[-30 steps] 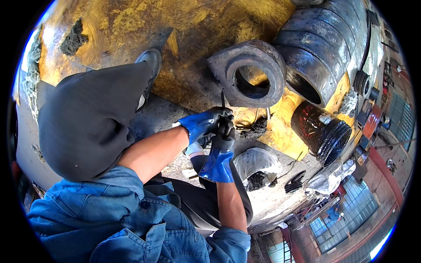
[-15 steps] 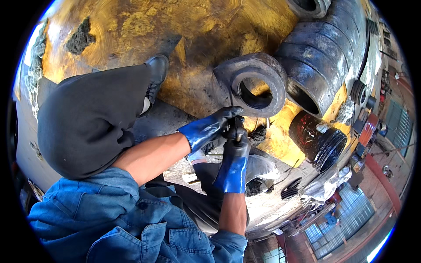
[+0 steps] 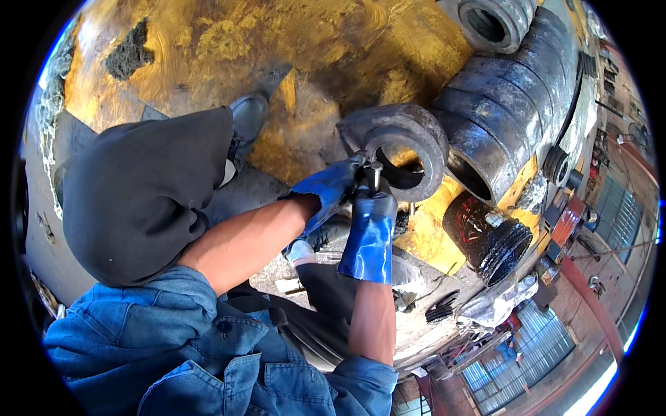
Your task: The person is cleaning cylindrical metal parts using a wire brush and a hammer. They scrub the surfaces and edges of the parts, occasionally tapping them with the hammer, and then place them back in a stack.
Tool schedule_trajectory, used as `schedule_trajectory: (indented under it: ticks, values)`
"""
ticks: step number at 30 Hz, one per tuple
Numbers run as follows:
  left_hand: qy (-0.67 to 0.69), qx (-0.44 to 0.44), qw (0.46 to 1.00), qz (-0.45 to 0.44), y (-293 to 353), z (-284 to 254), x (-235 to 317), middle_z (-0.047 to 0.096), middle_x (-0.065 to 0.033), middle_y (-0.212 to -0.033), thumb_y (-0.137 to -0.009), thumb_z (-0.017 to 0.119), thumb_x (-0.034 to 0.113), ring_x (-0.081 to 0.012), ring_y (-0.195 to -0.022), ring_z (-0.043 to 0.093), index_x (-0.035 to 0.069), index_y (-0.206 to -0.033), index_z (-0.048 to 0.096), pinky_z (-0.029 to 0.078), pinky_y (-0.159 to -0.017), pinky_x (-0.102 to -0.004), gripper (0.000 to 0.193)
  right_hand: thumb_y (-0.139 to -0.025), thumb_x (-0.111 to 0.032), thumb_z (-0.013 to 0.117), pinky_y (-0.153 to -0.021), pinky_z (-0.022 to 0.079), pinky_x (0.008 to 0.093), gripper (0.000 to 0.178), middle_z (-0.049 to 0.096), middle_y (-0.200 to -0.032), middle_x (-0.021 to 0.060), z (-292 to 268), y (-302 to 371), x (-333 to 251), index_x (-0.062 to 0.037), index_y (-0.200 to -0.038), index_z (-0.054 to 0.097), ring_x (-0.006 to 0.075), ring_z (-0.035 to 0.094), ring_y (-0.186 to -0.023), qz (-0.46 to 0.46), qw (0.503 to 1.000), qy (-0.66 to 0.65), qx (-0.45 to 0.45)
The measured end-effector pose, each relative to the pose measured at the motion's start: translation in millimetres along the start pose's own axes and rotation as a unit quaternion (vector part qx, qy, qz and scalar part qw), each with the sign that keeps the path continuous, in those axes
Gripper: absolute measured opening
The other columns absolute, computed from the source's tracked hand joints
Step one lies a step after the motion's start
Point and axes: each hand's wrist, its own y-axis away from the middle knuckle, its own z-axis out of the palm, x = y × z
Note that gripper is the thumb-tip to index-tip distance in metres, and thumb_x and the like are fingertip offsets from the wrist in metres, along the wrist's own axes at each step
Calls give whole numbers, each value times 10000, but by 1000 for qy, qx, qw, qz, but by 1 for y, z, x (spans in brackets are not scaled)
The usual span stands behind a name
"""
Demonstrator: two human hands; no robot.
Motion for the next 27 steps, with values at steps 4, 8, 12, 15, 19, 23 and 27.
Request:
schedule_trajectory:
  ticks: [4,8,12,15,19,23,27]
  values:
    - [-51,-56,995,59,-24,-3,-7,694,-38,-913,-1097,423,290,-136,-765,637,63,-1063,678,534,-741,-307,343,-964,-253,653,-795,557,386,323,761,-977,178,-14,-2,-8,-75,-1231,686,260,738,-932,-18,995,-95,23]
    - [-120,-29,992,13,34,38,34,696,-15,-986,-1100,404,250,-104,-838,609,76,-1138,675,501,-784,-288,324,-972,-236,630,-813,553,384,322,761,-1027,176,-23,-5,-15,-76,-1244,696,267,732,-964,37,999,-11,24]
    - [-81,-84,991,61,-8,30,9,684,-27,-983,-1093,440,280,-109,-849,609,87,-1122,670,495,-778,-284,302,-980,-230,644,-789,552,354,353,755,-1017,153,-55,0,-48,6,-1237,691,186,697,-904,54,997,40,31]
    - [-87,-169,973,133,-28,42,-2,676,-43,-1003,-1100,438,268,-132,-861,610,42,-1122,653,502,-803,-306,313,-964,-166,656,-583,503,306,272,745,-885,95,-69,-2,-40,-16,-1174,741,132,644,-673,-2,984,-145,104]
    - [-160,-88,983,20,-20,68,23,681,-48,-1087,-1105,421,280,-147,-900,601,18,-1171,642,486,-853,-294,349,-939,-130,685,-578,505,287,264,742,-874,62,-94,-16,-35,-5,-1163,747,111,643,-694,38,994,-72,79]
    - [-142,-106,974,143,21,75,38,697,-78,-1043,-1082,449,273,-159,-898,635,49,-1144,679,496,-799,-304,327,-946,-177,675,-547,466,297,219,709,-762,73,-104,-13,-66,-22,-1081,748,132,601,-600,3,999,-48,24]
    - [-8,-93,994,49,2,37,33,697,-93,-1104,-1090,422,263,-167,-950,644,44,-1206,660,511,-844,-308,343,-955,-283,655,-762,522,439,320,720,-888,220,-56,-5,-90,4,-1091,699,327,693,-825,-51,994,92,-24]
